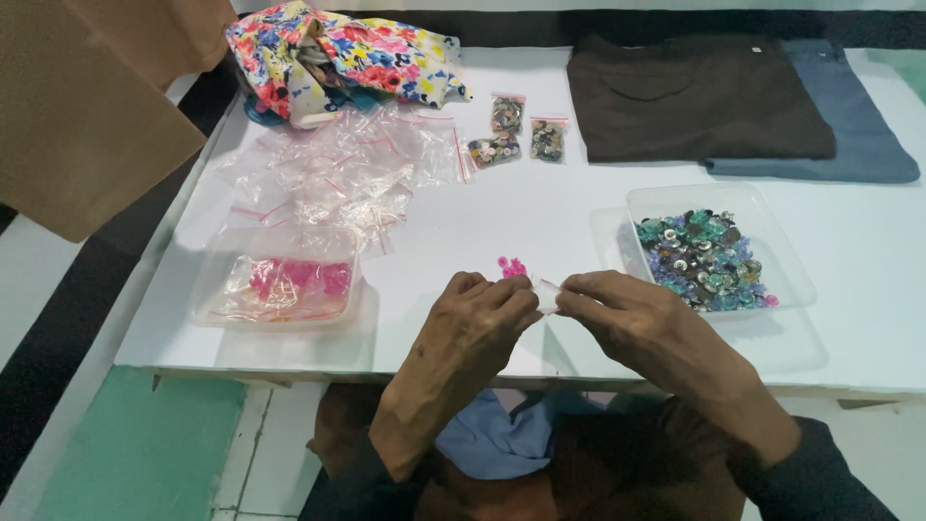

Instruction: The person sorts colorful buttons from a plastic container into small ziplock bags. They pick buttons from the container, place them on the table, and then transfer them into the bags.

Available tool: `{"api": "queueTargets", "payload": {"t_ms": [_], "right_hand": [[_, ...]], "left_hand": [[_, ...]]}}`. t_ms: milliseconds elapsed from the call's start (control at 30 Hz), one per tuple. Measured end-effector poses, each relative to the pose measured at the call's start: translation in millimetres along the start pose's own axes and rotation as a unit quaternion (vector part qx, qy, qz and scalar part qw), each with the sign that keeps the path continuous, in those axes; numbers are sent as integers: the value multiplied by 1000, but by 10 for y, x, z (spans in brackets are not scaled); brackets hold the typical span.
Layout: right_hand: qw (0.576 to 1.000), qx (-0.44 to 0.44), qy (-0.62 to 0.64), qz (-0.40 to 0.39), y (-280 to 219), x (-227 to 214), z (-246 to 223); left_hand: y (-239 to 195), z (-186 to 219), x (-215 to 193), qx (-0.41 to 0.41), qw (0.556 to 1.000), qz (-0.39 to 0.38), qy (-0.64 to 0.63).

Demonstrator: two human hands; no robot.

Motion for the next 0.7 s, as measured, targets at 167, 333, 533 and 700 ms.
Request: {"api": "queueTargets", "payload": {"t_ms": [167,333,533,700], "right_hand": [[1000,13,9,-4,93,-20,-17],[998,42,49,5,305,-56,-82],[972,182,146,16,230,511,336],[939,251,90,-218,219,1386,510]], "left_hand": [[-32,-75,-41,-12,1000,23,14],[-72,-215,-133,-42,998,38,34],[-298,-631,-385,-143,990,7,16],[-442,-783,-283,-247,962,-23,-116]]}}
Point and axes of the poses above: each hand's wrist, its own y-axis towards the middle knuckle, its own x-axis out of the palm, z = x × y, the point moved 8 cm from there along y, towards the middle knuckle, and after that the axes turned 13 degrees about x, right-handed, at the moved point
